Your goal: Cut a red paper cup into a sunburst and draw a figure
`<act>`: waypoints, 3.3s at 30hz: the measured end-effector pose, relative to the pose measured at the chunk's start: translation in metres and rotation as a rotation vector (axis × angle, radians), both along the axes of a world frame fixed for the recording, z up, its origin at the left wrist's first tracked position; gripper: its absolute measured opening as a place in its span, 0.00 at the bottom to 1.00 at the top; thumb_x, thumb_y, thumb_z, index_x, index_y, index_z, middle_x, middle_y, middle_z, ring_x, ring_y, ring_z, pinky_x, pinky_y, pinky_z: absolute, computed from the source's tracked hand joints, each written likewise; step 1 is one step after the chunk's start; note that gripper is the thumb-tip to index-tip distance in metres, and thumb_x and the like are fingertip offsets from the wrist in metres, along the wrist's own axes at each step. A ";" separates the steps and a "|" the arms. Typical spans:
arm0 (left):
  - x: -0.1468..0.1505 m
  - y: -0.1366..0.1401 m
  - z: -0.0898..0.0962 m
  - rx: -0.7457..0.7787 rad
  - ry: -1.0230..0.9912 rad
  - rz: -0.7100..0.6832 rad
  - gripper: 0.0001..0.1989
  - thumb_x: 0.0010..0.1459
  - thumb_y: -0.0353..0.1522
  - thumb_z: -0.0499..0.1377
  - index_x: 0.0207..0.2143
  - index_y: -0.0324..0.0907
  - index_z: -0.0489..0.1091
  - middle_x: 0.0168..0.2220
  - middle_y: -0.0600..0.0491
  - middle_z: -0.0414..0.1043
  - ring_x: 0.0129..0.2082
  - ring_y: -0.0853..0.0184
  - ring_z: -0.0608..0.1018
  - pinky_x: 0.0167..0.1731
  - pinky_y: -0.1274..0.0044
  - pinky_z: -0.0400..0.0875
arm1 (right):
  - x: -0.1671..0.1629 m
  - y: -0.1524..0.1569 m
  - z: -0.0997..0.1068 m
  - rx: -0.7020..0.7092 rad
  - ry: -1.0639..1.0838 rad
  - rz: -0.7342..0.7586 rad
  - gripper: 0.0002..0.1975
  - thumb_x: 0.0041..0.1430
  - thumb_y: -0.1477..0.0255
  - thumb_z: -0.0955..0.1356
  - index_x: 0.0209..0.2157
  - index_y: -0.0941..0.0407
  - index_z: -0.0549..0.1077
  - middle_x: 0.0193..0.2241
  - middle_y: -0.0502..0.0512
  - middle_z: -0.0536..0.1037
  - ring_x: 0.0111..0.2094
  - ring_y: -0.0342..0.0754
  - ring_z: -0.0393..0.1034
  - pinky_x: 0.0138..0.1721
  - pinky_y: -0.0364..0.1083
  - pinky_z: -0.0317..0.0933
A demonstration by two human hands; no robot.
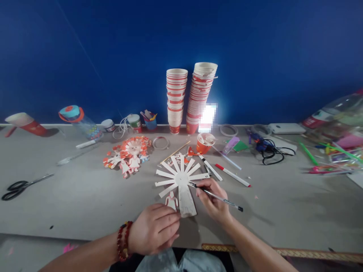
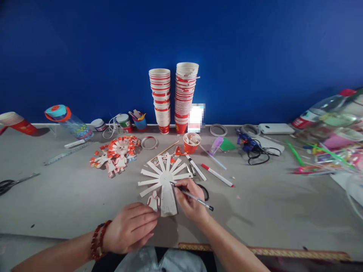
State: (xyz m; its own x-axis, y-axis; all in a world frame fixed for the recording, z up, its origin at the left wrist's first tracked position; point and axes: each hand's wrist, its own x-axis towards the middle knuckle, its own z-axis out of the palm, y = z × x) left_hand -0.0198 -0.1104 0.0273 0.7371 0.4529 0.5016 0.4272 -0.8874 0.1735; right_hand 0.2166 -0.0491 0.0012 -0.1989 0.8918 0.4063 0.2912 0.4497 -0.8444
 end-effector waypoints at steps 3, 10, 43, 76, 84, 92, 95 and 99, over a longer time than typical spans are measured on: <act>-0.007 0.003 0.017 0.070 -0.038 0.024 0.12 0.59 0.28 0.55 0.46 0.36 0.70 0.42 0.46 0.79 0.41 0.62 0.78 0.42 0.70 0.74 | -0.001 0.001 0.004 0.003 0.003 0.009 0.05 0.63 0.69 0.65 0.36 0.55 0.70 0.24 0.51 0.74 0.23 0.45 0.68 0.26 0.43 0.61; -0.023 0.050 0.040 -0.154 -0.059 0.343 0.08 0.62 0.29 0.55 0.42 0.42 0.71 0.42 0.48 0.77 0.43 0.63 0.77 0.44 0.71 0.72 | 0.001 0.008 0.010 -0.067 0.190 -0.075 0.06 0.65 0.68 0.64 0.39 0.54 0.70 0.25 0.50 0.74 0.25 0.45 0.69 0.27 0.43 0.62; -0.040 0.094 -0.021 -0.285 -0.190 0.611 0.11 0.66 0.36 0.52 0.48 0.43 0.67 0.46 0.48 0.71 0.49 0.61 0.74 0.51 0.67 0.69 | 0.013 0.037 0.011 0.152 -0.498 0.020 0.10 0.66 0.72 0.62 0.46 0.54 0.71 0.33 0.57 0.79 0.36 0.52 0.73 0.37 0.47 0.64; -0.040 0.100 -0.039 -0.509 -0.347 0.625 0.12 0.61 0.30 0.55 0.47 0.43 0.70 0.37 0.52 0.73 0.39 0.64 0.74 0.43 0.72 0.69 | 0.022 0.022 0.021 0.162 -0.331 -0.020 0.15 0.69 0.68 0.59 0.51 0.52 0.72 0.37 0.56 0.79 0.37 0.50 0.74 0.39 0.46 0.67; -0.040 0.100 -0.035 -0.501 -0.360 0.594 0.11 0.63 0.33 0.55 0.46 0.43 0.69 0.38 0.51 0.74 0.39 0.64 0.76 0.42 0.71 0.70 | 0.065 0.021 0.029 0.311 -0.575 -0.132 0.13 0.65 0.74 0.62 0.50 0.54 0.71 0.37 0.57 0.79 0.38 0.51 0.74 0.42 0.47 0.66; -0.040 0.099 -0.038 -0.528 -0.428 0.576 0.10 0.65 0.36 0.53 0.46 0.45 0.69 0.43 0.50 0.73 0.43 0.63 0.76 0.45 0.70 0.72 | 0.101 0.031 0.030 0.338 -0.789 -0.067 0.18 0.62 0.80 0.60 0.49 0.54 0.73 0.39 0.57 0.80 0.41 0.52 0.74 0.42 0.49 0.68; -0.040 0.099 -0.038 -0.525 -0.428 0.574 0.10 0.65 0.36 0.53 0.46 0.45 0.68 0.44 0.50 0.73 0.43 0.63 0.76 0.47 0.69 0.71 | 0.102 0.041 0.035 0.348 -0.831 0.024 0.19 0.62 0.81 0.59 0.49 0.53 0.74 0.40 0.57 0.80 0.44 0.51 0.73 0.44 0.48 0.68; -0.039 0.099 -0.035 -0.523 -0.418 0.578 0.10 0.65 0.36 0.53 0.45 0.45 0.69 0.44 0.49 0.73 0.43 0.62 0.76 0.47 0.68 0.72 | 0.109 0.054 0.037 0.339 -0.865 0.046 0.19 0.62 0.80 0.59 0.48 0.53 0.75 0.42 0.57 0.80 0.44 0.51 0.73 0.44 0.48 0.70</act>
